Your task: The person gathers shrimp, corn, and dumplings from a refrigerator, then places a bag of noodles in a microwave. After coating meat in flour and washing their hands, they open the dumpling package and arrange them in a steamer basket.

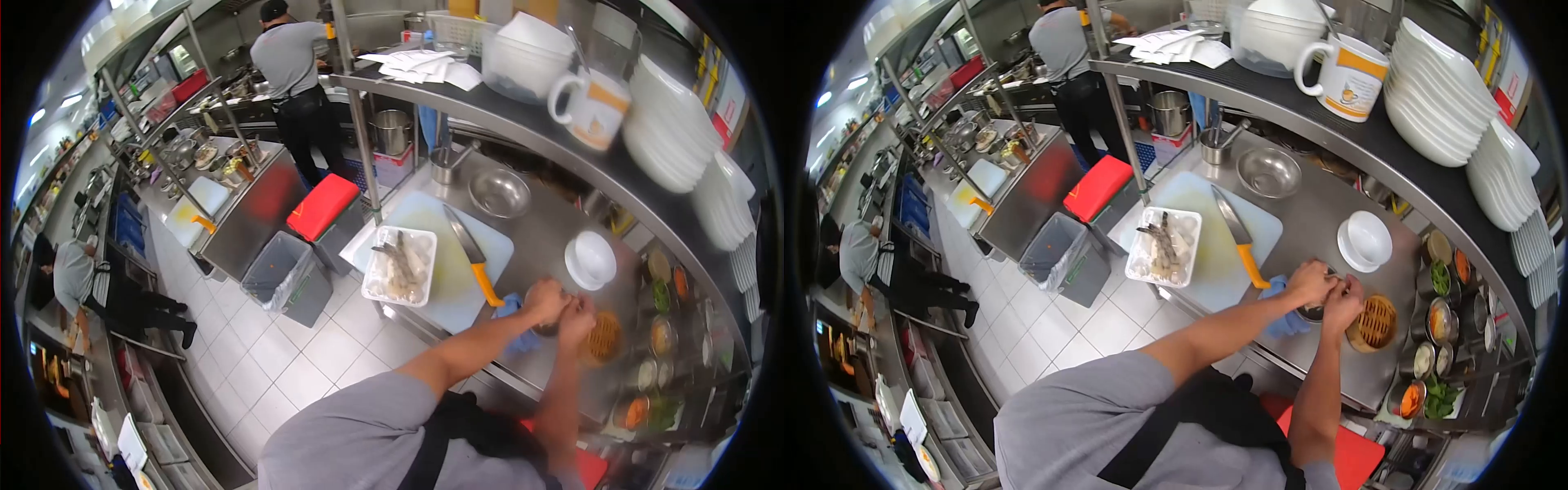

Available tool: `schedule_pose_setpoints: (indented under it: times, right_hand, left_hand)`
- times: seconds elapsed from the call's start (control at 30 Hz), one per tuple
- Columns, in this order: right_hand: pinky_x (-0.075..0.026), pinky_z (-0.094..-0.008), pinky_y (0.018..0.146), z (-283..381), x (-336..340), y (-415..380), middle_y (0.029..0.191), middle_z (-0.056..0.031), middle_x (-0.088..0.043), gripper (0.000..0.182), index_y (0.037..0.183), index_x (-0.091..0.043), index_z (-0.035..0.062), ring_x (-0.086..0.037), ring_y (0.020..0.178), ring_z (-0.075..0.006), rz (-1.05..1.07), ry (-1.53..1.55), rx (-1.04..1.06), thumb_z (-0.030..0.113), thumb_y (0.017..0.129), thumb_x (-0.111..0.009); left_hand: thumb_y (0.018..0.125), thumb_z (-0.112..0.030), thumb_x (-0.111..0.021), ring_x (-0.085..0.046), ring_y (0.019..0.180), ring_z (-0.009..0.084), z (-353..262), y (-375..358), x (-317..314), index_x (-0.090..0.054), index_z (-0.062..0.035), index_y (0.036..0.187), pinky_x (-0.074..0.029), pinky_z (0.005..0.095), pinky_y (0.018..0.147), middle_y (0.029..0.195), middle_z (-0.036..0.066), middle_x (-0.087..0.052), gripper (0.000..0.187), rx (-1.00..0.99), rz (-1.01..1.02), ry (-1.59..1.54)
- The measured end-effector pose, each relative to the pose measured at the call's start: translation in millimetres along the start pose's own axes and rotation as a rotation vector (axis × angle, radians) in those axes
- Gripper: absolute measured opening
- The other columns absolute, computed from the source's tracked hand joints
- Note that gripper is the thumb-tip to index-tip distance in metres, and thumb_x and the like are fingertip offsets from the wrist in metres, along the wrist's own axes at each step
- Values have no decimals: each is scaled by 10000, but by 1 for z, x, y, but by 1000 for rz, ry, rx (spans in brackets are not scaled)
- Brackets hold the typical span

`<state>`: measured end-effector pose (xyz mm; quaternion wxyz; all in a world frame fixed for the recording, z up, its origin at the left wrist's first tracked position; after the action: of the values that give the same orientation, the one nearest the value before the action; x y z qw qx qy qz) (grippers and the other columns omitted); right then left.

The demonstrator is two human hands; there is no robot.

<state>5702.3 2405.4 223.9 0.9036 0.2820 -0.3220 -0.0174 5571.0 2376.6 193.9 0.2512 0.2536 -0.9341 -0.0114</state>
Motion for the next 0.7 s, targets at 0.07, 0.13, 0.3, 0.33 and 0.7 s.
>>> schedule_pose_setpoints:
  times: [0.07,0.13,0.3,0.33,0.7]
  right_hand:
    - [-516,-423,766,-4,3,-5,937,-192,-647,212,1037,-660,-5,-648,851,-372,-73,-55,32,37,849,-570]
    - [-504,-450,743,-5,4,-5,991,-180,-601,229,1041,-644,9,-620,863,-376,-75,-100,158,4,839,-536]
    - [-491,-469,783,-23,2,-10,1044,-194,-596,309,1090,-641,17,-598,930,-392,-18,-70,168,-22,827,-483]
    - [-491,-469,783,-30,0,-10,1044,-194,-596,309,1090,-641,17,-598,930,-392,-9,-68,174,-22,827,-483]
    - [-478,-292,661,-161,-52,20,794,-33,-660,201,933,-687,-15,-602,718,-146,459,527,-288,-9,827,-516]
  left_hand:
    - [793,-294,-637,-630,938,436,-4,-8,1,-668,61,876,-514,479,871,1001,303,-630,366,133,8,18]
    - [798,-264,-638,-639,960,418,1,-18,-1,-677,44,896,-512,492,874,1021,321,-620,326,209,-295,59]
    - [716,-165,-686,-680,894,367,23,-1,-39,-726,-16,833,-538,434,772,917,242,-687,194,213,280,149]
    - [716,-165,-686,-680,894,367,25,0,-38,-726,-16,833,-538,434,772,917,242,-687,194,221,274,145]
    - [617,-389,-765,-668,902,300,42,25,-72,-731,-126,905,-513,386,851,932,137,-697,392,-58,231,365]
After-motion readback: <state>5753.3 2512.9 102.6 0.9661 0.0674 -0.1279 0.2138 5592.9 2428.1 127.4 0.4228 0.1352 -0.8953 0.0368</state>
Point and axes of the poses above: each hand's wrist, its own y-axis towards the middle knuckle, its own x-axis out of the back of the hand, z = x × y, the point moved 7 cm from there along y, towards the middle knuckle
